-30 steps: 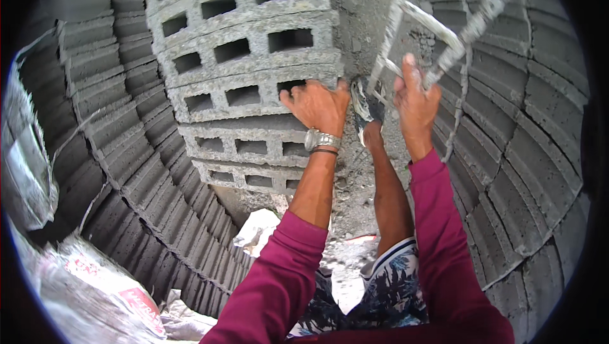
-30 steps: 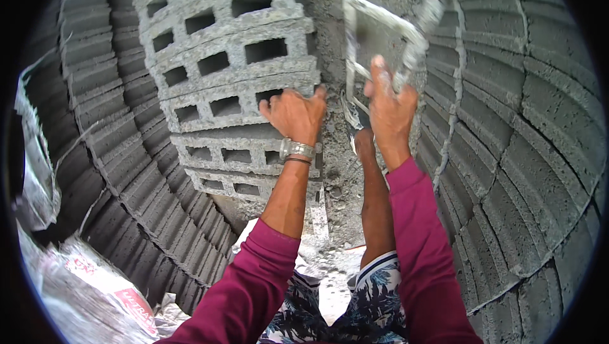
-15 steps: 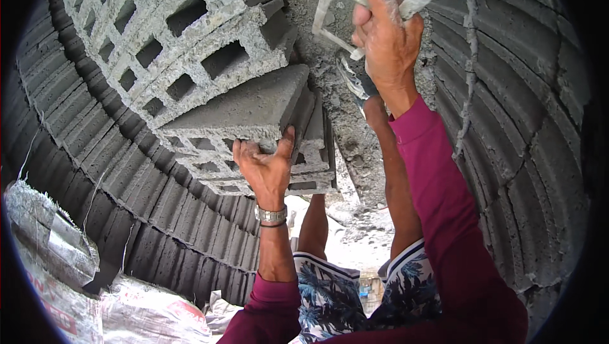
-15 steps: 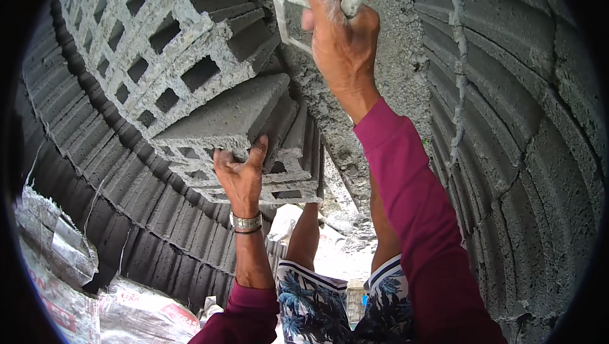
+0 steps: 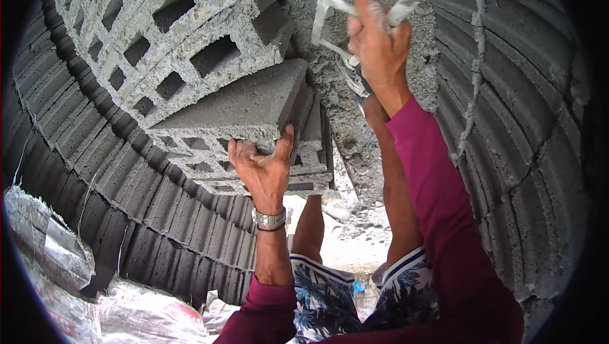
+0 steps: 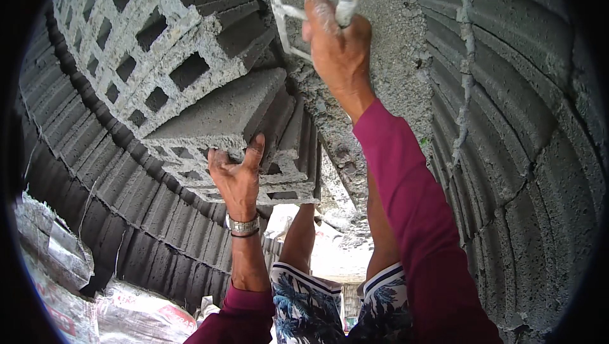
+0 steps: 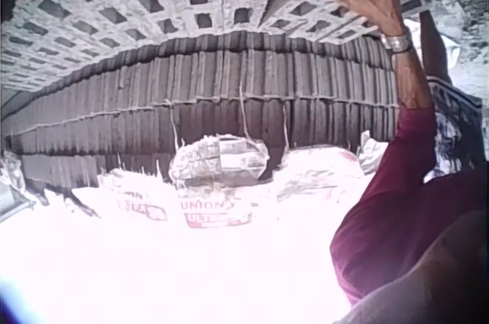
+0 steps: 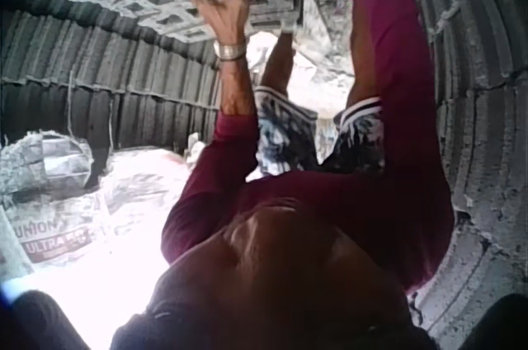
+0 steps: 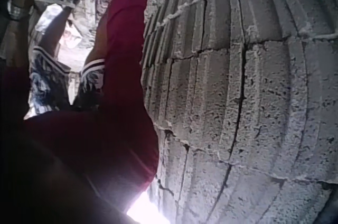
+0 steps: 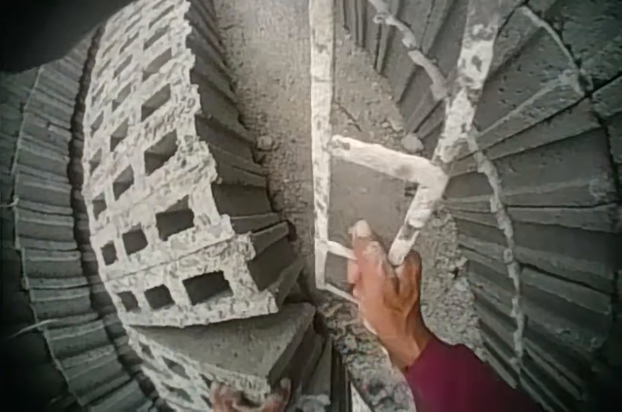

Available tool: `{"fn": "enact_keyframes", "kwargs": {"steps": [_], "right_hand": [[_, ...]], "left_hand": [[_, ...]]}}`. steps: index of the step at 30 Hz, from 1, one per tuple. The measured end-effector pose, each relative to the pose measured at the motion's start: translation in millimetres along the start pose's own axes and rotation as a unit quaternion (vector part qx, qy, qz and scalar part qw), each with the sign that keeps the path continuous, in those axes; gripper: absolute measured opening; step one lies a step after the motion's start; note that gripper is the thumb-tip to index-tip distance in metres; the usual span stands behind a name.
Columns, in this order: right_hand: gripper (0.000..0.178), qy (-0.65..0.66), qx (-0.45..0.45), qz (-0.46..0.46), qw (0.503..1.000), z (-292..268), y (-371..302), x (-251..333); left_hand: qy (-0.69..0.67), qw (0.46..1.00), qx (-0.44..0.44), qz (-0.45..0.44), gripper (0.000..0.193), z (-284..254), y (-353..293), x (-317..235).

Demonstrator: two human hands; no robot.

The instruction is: The person stacks concrete blocks outdoors, picking them up from a pile and placing them onto a structured stack, and occasionally handles a metal frame tool.

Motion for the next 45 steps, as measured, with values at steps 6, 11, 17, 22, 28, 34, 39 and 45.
{"fn": "enact_keyframes", "kwargs": {"steps": [6,11,17,22,28,34,39,45], "right_hand": [[0.050,-0.110,-0.001,0.027,0.994,15.5,-1.3,-97.5],[0.055,-0.145,-0.001,0.067,0.987,5.6,-18.0,-117.8],[0.049,-0.024,0.020,-0.018,0.999,1.3,-3.6,-11.5],[0.054,-0.090,-0.001,-0.023,0.996,14.9,4.3,-72.2],[0.048,-0.061,0.014,0.005,0.998,21.2,14.3,-43.3],[0.043,-0.010,-0.046,0.047,0.998,-23.7,0.1,-26.8],[0.044,-0.037,-0.077,0.111,0.990,-75.5,-9.6,-22.9],[0.043,-0.022,-0.093,0.135,0.986,-61.7,-7.3,-12.5]], "left_hand": [[0.029,0.997,0.074,-0.013,0.055,20.0,-2.7,0.0],[0.011,0.998,0.067,-0.019,0.054,7.8,-5.9,8.9],[-0.006,1.000,-0.023,0.007,0.053,-2.9,-1.5,9.7],[-0.008,1.000,0.010,0.016,0.055,10.5,-4.8,-0.7],[-0.030,0.999,0.016,-0.001,0.047,-6.1,-6.5,15.1],[0.160,0.984,0.052,0.066,0.052,35.8,5.5,-23.1],[0.031,0.999,0.001,0.023,0.060,-20.0,34.5,-80.4],[0.187,0.978,-0.047,0.075,0.058,12.6,112.2,-106.3]]}}
Point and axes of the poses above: each hand's wrist, its own y-axis towards the middle knuckle, its own z-axis out of the palm, x = y × z, the point moved 10 cm from there along y, towards the middle knuckle
